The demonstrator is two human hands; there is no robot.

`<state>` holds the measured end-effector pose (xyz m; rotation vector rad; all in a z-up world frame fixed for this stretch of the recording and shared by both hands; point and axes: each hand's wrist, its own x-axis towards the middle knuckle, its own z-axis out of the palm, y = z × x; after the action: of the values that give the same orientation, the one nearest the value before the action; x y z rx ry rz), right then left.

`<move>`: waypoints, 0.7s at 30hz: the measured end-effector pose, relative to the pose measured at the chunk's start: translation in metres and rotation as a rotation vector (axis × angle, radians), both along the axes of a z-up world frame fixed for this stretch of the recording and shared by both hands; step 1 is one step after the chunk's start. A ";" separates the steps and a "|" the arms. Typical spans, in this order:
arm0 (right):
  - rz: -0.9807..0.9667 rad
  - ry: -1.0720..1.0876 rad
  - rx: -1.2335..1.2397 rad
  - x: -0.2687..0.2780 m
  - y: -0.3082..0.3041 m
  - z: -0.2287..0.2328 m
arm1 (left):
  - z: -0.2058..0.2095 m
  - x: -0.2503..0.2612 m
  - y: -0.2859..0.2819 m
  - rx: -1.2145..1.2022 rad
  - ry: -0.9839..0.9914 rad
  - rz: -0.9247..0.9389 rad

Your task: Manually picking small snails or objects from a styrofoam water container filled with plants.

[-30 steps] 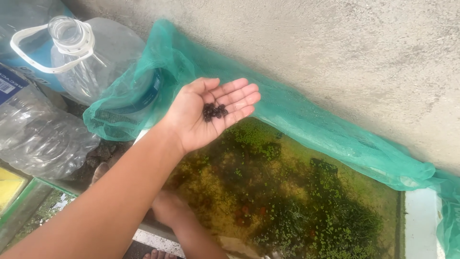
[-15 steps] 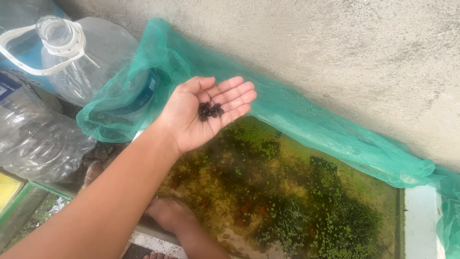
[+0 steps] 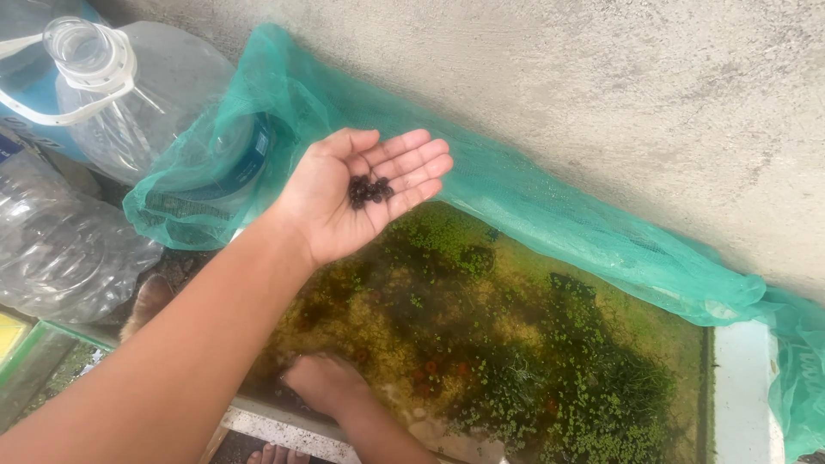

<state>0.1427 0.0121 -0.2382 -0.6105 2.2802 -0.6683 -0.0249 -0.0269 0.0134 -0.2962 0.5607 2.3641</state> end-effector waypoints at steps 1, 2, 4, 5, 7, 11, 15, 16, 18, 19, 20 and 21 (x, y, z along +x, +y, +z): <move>0.016 0.001 0.014 0.000 0.002 0.003 | 0.000 0.000 0.001 0.003 0.002 0.000; 0.031 0.002 0.028 0.001 0.004 0.005 | -0.001 0.001 0.001 0.006 0.004 0.000; 0.055 0.106 0.016 0.003 0.010 -0.008 | -0.002 0.000 0.003 0.012 0.008 -0.007; 0.081 0.209 0.000 0.005 0.013 -0.015 | -0.003 -0.001 0.003 0.015 0.012 -0.012; 0.068 0.217 0.005 0.004 0.018 -0.009 | -0.003 -0.001 0.003 0.014 0.008 -0.014; 0.058 0.247 0.007 0.003 0.026 -0.009 | -0.001 0.000 0.005 -0.004 0.007 -0.015; 0.041 0.126 0.109 0.002 0.031 0.007 | -0.001 0.001 0.005 -0.009 0.016 -0.015; 0.046 0.161 0.100 0.002 0.032 0.005 | 0.000 0.001 0.006 -0.011 0.013 -0.018; 0.053 0.194 0.090 0.004 0.033 -0.001 | 0.001 0.001 0.006 -0.015 0.008 -0.019; 0.050 0.183 0.112 0.005 0.033 -0.006 | 0.001 0.002 0.006 -0.032 0.016 -0.017; 0.048 0.172 0.133 0.005 0.034 -0.010 | 0.002 0.002 0.006 -0.049 0.024 -0.014; 0.048 0.172 0.133 0.005 0.034 -0.004 | 0.002 0.002 0.006 -0.049 0.024 -0.014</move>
<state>0.1476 0.0463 -0.2426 -0.6786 2.4373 -0.4519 -0.0228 -0.0210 0.0152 -0.2858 0.6307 2.3459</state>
